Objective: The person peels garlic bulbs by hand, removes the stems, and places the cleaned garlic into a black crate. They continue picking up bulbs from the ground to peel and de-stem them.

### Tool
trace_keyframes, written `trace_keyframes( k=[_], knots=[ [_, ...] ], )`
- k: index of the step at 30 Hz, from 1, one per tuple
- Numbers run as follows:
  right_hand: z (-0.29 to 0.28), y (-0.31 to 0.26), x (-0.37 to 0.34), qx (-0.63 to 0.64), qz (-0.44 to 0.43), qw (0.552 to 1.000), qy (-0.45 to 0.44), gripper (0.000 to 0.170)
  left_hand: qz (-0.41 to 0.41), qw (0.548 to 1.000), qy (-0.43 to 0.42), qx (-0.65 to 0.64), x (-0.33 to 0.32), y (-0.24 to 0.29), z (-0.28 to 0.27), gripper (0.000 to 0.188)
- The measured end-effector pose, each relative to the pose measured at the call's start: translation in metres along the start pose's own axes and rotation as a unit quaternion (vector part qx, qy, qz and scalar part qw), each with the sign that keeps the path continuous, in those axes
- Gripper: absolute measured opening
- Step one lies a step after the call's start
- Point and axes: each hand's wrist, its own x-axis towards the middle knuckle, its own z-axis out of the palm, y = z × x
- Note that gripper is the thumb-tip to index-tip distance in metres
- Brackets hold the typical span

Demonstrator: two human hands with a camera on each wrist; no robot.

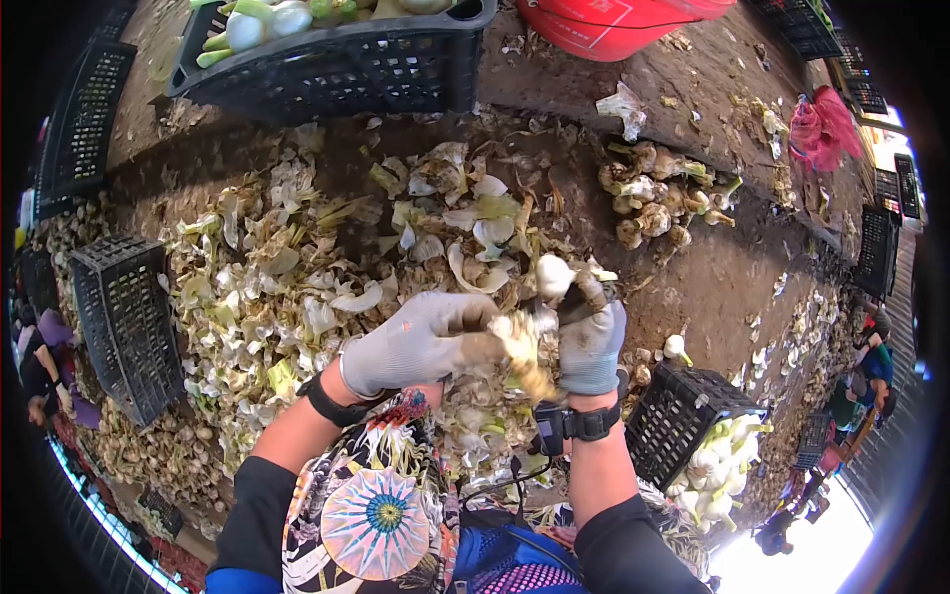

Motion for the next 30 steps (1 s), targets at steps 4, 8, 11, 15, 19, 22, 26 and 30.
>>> trace_keyframes(
  k=[4,8,11,15,19,22,26,30],
  knots=[
    [-0.018,0.001,0.004,0.072,0.039,0.996,0.02,0.028,0.019,0.863,0.116,0.491,0.006,-0.031,-0.03,0.049],
    [-0.005,0.011,-0.002,0.014,-0.014,1.0,-0.009,0.025,0.085,0.925,0.208,0.307,0.015,-0.011,-0.017,0.06],
    [0.002,0.008,-0.007,-0.096,-0.078,0.991,-0.056,0.027,0.128,0.933,0.193,0.276,0.031,-0.009,-0.01,0.061],
    [0.017,0.0,-0.005,-0.283,-0.1,0.949,-0.093,0.026,-0.014,0.997,0.063,0.03,0.046,-0.017,-0.008,0.049],
    [0.017,0.004,-0.005,-0.215,0.042,0.975,-0.041,0.044,0.004,0.98,0.2,0.003,0.046,-0.025,-0.006,0.036],
    [0.016,0.027,-0.008,-0.349,0.077,0.932,-0.052,0.044,0.005,0.974,0.225,0.009,0.043,-0.028,0.002,0.04],
    [0.016,0.036,-0.008,-0.399,-0.035,0.915,-0.051,0.023,-0.026,0.969,0.242,0.031,0.042,-0.033,-0.001,0.039],
    [0.025,0.024,-0.019,-0.428,-0.042,0.902,-0.051,0.027,-0.024,0.969,0.244,0.006,0.045,-0.04,-0.003,0.038]
  ],
)
